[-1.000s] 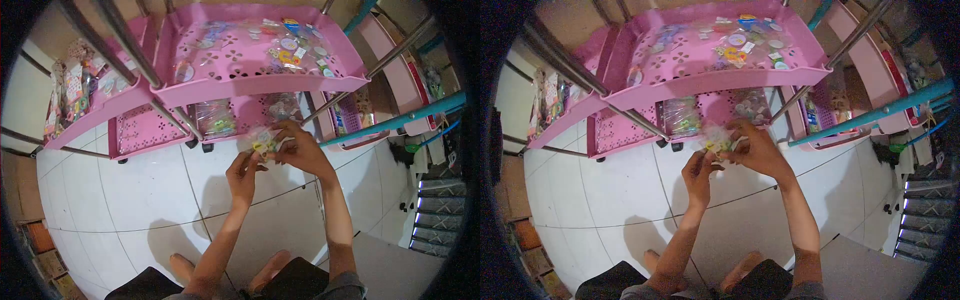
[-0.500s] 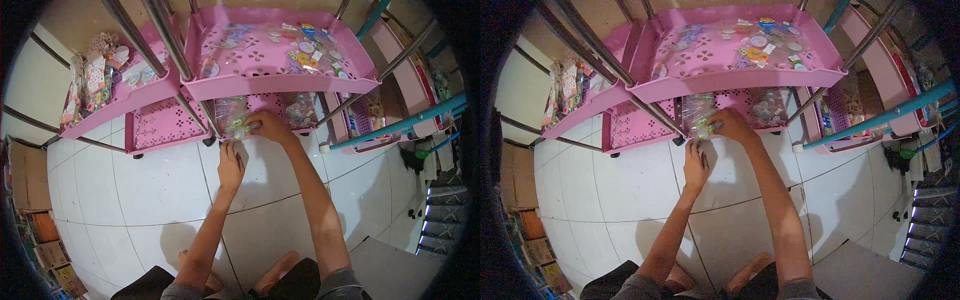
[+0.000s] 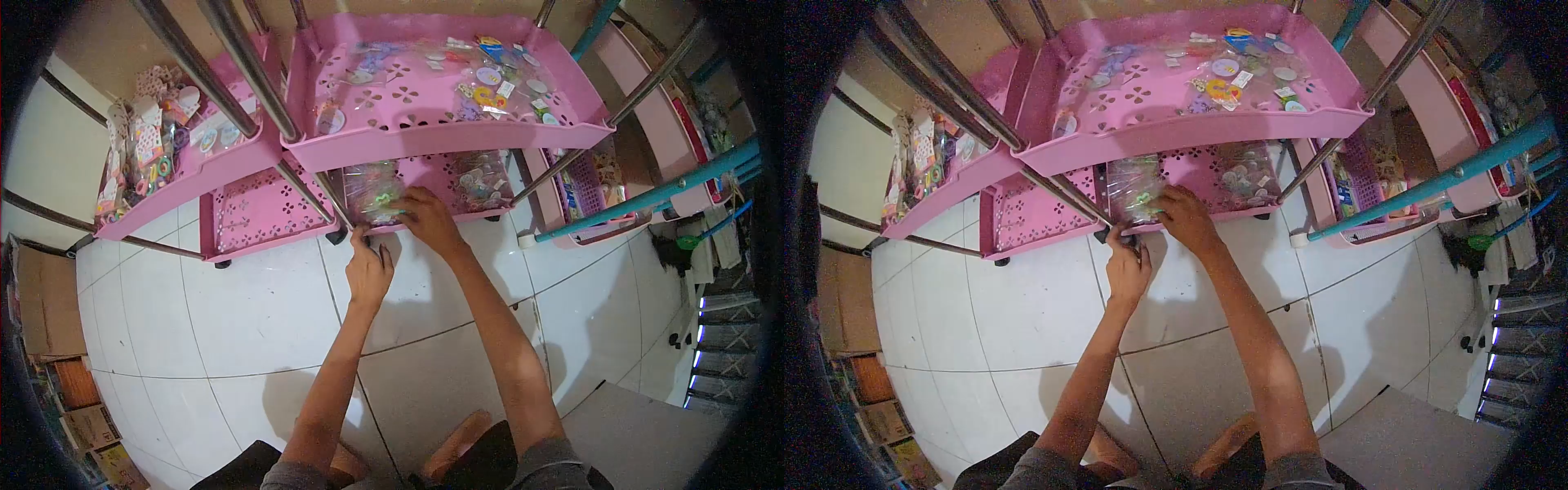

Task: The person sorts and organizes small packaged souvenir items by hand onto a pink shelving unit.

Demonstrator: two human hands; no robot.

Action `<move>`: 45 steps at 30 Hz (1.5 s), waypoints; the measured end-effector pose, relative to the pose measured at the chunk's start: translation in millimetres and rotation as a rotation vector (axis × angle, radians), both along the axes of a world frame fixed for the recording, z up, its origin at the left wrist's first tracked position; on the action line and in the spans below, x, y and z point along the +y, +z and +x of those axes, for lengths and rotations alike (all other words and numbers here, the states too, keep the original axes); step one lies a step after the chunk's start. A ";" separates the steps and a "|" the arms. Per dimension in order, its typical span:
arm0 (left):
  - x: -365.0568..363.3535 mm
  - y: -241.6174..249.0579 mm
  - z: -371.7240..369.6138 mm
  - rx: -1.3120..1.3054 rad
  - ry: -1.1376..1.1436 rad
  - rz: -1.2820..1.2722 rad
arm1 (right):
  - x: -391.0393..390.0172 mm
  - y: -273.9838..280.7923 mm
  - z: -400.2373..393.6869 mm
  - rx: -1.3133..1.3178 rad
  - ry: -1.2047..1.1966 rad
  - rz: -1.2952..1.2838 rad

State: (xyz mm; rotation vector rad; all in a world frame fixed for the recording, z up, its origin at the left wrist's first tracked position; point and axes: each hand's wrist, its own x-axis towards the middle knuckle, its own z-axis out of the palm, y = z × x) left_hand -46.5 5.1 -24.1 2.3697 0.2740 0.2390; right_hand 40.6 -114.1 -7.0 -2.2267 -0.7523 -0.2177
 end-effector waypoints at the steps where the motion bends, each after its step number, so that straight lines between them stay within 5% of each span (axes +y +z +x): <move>1: 1.1 -1.1 2.1 -0.001 0.000 0.002 | -2.1 -1.8 -2.9 -0.001 0.000 0.002; 4: 1.0 -2.6 5.8 -0.150 0.020 0.011 | -5.6 -7.2 -7.1 -0.009 0.046 -0.046; 16: -15.7 15.8 -1.8 0.004 -0.038 0.212 | 30.8 -15.4 6.5 0.069 0.128 -0.362; 19: -8.4 8.3 2.1 -0.055 -0.101 0.319 | 20.1 -27.3 4.9 -0.138 0.085 -0.071; 22: -1.6 9.6 3.5 -0.010 -0.143 0.525 | 10.2 -10.6 -8.3 0.403 -0.058 0.251; 23: -1.9 8.4 3.2 -0.014 -0.144 0.531 | 13.2 -19.7 -1.5 0.398 -0.059 0.258; 25: -1.9 6.5 1.8 -0.039 -0.150 0.556 | 27.0 -43.5 20.1 0.364 -0.471 0.613; 29: 0.5 0.7 -0.9 -0.018 -0.180 0.643 | 44.8 -62.2 59.6 0.584 -0.427 0.621; 30: 1.4 1.3 -1.0 0.003 -0.188 0.664 | 53.0 -63.8 58.5 0.363 -0.314 0.386; 34: 3.3 -1.0 -1.6 -0.001 -0.187 0.700 | 61.2 -47.8 43.7 0.437 -0.312 0.568; 36: 0.1 -0.3 -1.6 0.019 -0.180 0.684 | 56.8 -32.8 39.6 0.596 -0.347 0.355; 42: -3.9 7.3 -8.2 0.115 -0.209 0.632 | 54.5 -42.1 38.8 0.500 -0.334 0.332; 44: -2.6 16.1 -10.2 0.128 -0.220 0.628 | 33.4 -5.8 23.4 0.157 -0.323 0.290; 45: -3.3 24.4 -13.0 0.142 -0.240 0.611 | 11.5 31.0 5.4 0.335 -0.152 0.158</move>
